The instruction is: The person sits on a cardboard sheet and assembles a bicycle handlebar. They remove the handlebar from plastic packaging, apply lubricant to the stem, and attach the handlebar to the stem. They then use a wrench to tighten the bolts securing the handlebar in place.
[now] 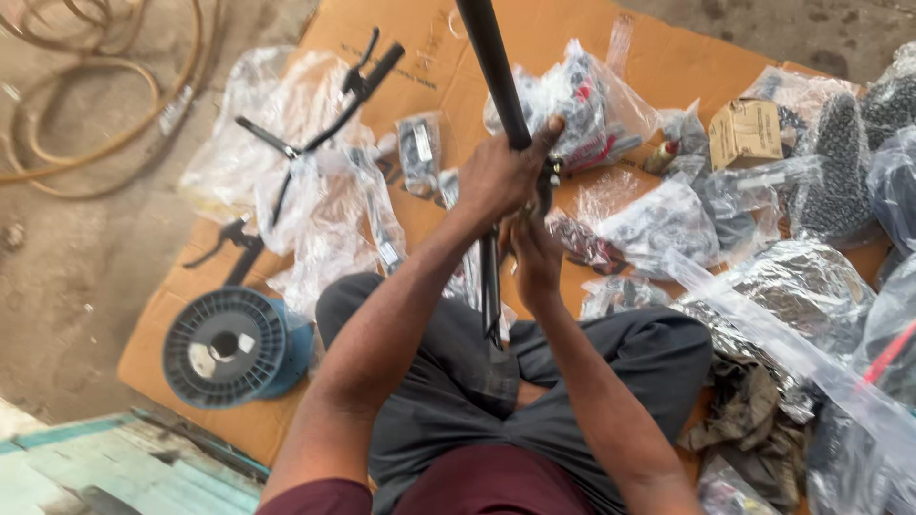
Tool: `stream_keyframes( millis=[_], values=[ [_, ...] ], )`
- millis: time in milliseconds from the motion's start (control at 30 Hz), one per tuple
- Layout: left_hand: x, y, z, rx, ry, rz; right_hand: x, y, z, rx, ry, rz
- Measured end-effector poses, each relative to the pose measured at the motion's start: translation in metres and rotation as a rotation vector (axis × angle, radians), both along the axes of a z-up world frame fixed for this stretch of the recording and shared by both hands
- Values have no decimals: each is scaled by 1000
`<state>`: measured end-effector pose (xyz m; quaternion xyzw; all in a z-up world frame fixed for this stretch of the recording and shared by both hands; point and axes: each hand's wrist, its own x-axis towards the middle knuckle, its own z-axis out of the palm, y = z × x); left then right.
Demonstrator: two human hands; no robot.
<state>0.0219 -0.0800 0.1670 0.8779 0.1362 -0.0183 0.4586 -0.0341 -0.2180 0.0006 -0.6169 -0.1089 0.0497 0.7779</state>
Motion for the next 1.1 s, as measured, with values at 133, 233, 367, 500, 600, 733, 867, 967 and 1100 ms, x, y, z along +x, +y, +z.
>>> stream_keyframes(
  millis=[133, 233, 367, 500, 600, 733, 867, 967, 1100],
  values=[
    [1, 4, 10, 11, 33, -4, 14, -39, 40, -522, -594, 4],
    [-6, -3, 7, -16, -1, -18, 31, -74, 101, -1134, -644, 29],
    [-1, -7, 14, 0, -14, -49, 53, -66, 189, -1802, -826, 188],
    [-5, -5, 11, 12, -29, -49, 53, -52, 236, -1841, -865, 294],
    [-6, -3, 8, -3, -31, -63, 53, -49, 241, -1832, -827, 440],
    [1, -6, 9, 11, -13, -67, 57, -48, 238, -1855, -952, 324],
    [4, -1, 13, 12, 30, -77, 59, -40, 242, -1846, -800, 518],
    [4, -2, 12, -19, 5, -33, 59, -39, 239, -1873, -872, 399],
    [8, -1, 13, -18, 8, -52, 65, -46, 220, -1880, -967, 233]
  ],
)
